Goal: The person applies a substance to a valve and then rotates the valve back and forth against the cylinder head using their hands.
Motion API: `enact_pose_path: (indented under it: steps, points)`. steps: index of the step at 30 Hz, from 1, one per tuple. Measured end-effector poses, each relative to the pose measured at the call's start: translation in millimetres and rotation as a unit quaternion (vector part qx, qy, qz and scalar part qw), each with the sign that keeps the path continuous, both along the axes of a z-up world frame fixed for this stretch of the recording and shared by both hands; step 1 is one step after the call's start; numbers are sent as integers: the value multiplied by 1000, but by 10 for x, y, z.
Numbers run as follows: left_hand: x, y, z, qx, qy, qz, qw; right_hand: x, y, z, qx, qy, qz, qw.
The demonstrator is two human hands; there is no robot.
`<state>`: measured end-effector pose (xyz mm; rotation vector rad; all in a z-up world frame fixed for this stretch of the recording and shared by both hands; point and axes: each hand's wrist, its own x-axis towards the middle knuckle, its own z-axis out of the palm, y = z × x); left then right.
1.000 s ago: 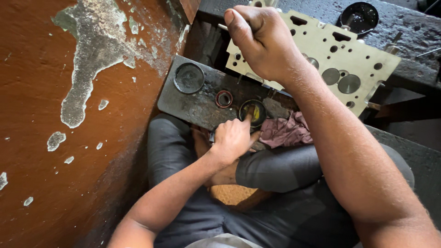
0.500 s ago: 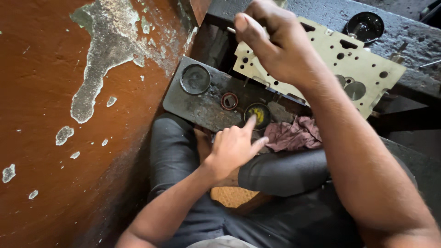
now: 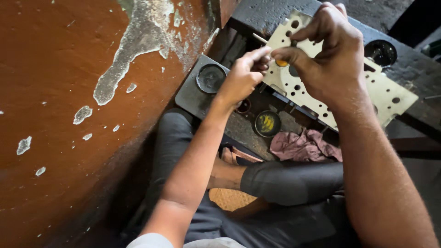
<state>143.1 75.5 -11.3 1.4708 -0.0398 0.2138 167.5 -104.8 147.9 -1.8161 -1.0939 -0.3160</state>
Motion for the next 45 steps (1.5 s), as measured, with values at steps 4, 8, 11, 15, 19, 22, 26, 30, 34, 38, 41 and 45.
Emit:
enact_pose_path:
  steps: [4, 8, 11, 15, 19, 22, 26, 30, 34, 38, 41, 45]
  points:
    - [82, -91, -150, -23, -4, -14, 1000, -123, -25, 117, 38, 67, 5, 997]
    - [82, -85, -165, -28, 15, -13, 999, -79, 131, 130, 85, 256, 80, 960]
    - [78, -96, -152, -4, 16, -10, 1000, -154, 16, 162, 12, 131, 26, 991]
    - [49, -125, -200, -14, 3, -9, 1000, -69, 50, -4, 59, 237, 63, 968]
    - [79, -123, -174, 44, -7, 0, 999, 114, -25, -130, 43, 81, 52, 994]
    - [93, -113, -180, 49, -5, 3, 999, 101, -22, -157, 59, 103, 19, 993]
    - [83, -161, -194, 35, -4, 0, 999, -18, -66, -53, 91, 150, 70, 982]
    - [75, -149, -163, 39, 8, 0, 999, -10, -37, -38, 106, 168, 93, 976]
    - [46, -151, -113, 64, -1, -7, 998, -16, -55, -32, 118, 179, 97, 972]
    - [-6, -57, -130, -60, 3, -53, 997, 7, -54, -36, 128, 190, 89, 969]
    - [37, -73, -179, -162, 43, -50, 985, 49, -40, -70, 93, 201, 82, 972]
    - [53, -122, -188, 14, -24, -2, 1000, 46, 25, -33, 44, 67, 8, 997]
